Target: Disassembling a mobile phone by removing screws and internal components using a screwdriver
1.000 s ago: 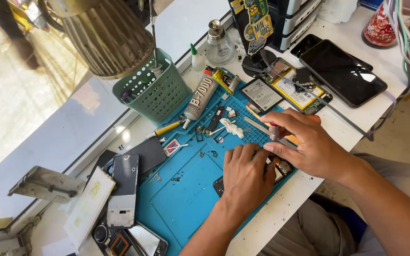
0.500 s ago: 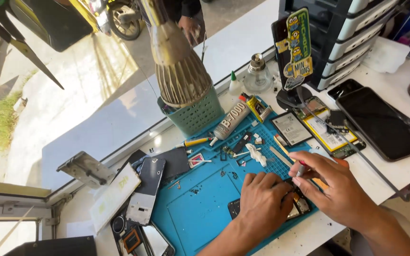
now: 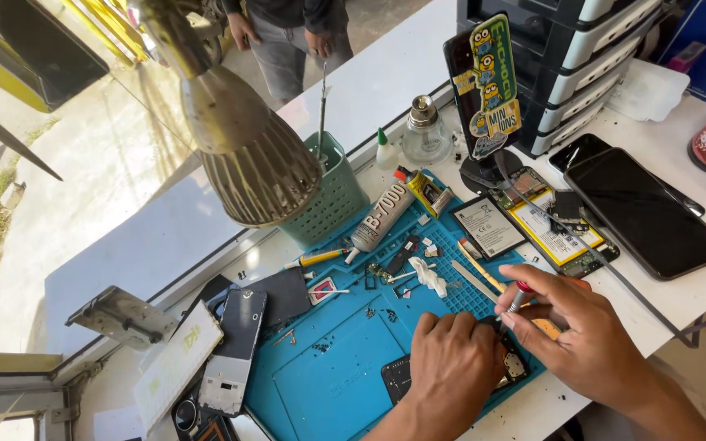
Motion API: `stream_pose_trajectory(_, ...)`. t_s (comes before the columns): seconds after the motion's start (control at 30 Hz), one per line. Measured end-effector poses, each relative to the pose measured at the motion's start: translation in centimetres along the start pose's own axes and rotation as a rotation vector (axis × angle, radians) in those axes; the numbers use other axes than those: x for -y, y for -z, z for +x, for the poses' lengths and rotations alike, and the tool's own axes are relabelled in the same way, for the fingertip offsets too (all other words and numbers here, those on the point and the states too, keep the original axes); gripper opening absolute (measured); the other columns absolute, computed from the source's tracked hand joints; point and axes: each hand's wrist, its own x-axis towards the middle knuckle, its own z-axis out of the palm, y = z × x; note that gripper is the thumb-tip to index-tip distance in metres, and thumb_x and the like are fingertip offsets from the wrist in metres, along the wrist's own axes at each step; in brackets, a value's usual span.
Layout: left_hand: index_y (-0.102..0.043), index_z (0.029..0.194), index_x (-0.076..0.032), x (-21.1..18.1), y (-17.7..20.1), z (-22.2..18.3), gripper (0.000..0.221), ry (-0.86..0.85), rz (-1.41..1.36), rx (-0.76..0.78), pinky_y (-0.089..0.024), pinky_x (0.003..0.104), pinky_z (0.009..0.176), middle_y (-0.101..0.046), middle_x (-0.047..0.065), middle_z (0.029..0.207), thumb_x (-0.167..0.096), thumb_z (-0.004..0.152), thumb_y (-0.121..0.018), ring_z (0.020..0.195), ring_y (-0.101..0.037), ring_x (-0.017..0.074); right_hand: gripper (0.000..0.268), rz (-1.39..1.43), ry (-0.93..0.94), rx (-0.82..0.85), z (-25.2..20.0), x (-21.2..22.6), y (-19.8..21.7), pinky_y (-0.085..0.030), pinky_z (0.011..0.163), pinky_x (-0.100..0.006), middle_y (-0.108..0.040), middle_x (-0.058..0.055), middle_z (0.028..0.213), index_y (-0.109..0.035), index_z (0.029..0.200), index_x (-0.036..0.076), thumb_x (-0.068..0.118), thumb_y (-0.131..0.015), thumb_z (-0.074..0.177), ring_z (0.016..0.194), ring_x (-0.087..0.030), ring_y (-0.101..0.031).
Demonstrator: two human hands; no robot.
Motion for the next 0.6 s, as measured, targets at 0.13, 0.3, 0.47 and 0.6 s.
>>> stream_pose_trajectory(0.13, -0.06, 0.071, -0.012, 0.3, -1.1, 0.6, 0.024, -0.034, -0.063, -0.199, -0.036, 0.045, 0.062, -0.059, 0.009, 0.067, -0.014, 0.095, -0.065, 0.056, -0.059, 0.0315, 0.056, -0.039, -0.015, -0.056, 0.3, 0.2, 0.3, -0.071, 0.082, -0.024, -0.081, -0.002, 0.099, -0.064, 0.137, 0.015, 0.012, -0.074, 0.083, 0.091, -0.008, -0.079)
stream_pose_trajectory(0.3, -0.059, 0.084, -0.008, -0.2, -0.4, -0.1, 0.025, -0.036, 0.01, -0.004, -0.034, 0.044, 0.063, -0.056, 0.011, 0.07, -0.01, 0.108, -0.054, 0.057, -0.05, 0.0284, 0.06, 0.146, -0.049, -0.189, -0.7, 0.9, 1.0, -0.065, 0.072, -0.025, -0.078, -0.011, 0.095, -0.053, 0.142, 0.005, 0.003, -0.071, 0.084, 0.09, -0.017, -0.08)
stream_pose_trajectory(0.47, -0.057, 0.082, -0.008, -0.3, 0.3, -0.4, 0.024, -0.042, 0.018, -0.013, -0.034, 0.044, 0.063, -0.055, 0.01, 0.07, -0.006, 0.105, -0.052, 0.056, -0.049, 0.0281, 0.063, 0.152, -0.077, -0.238, -1.4, 1.4, 0.4, -0.058, 0.067, -0.025, -0.074, -0.017, 0.1, -0.049, 0.146, -0.001, 0.0, -0.069, 0.087, 0.093, -0.021, -0.077)
stream_pose_trajectory(0.6, -0.058, 0.082, -0.008, -0.1, 1.3, -0.2, 0.029, -0.064, 0.044, 0.09, -0.035, 0.041, 0.067, -0.055, 0.008, 0.069, -0.01, 0.109, -0.049, 0.055, -0.048, 0.0243, 0.062, 0.16, -0.086, -0.233, -1.7, 1.3, 0.2, -0.06, 0.07, -0.025, -0.073, -0.016, 0.1, -0.048, 0.146, 0.001, -0.001, -0.069, 0.088, 0.092, -0.022, -0.077)
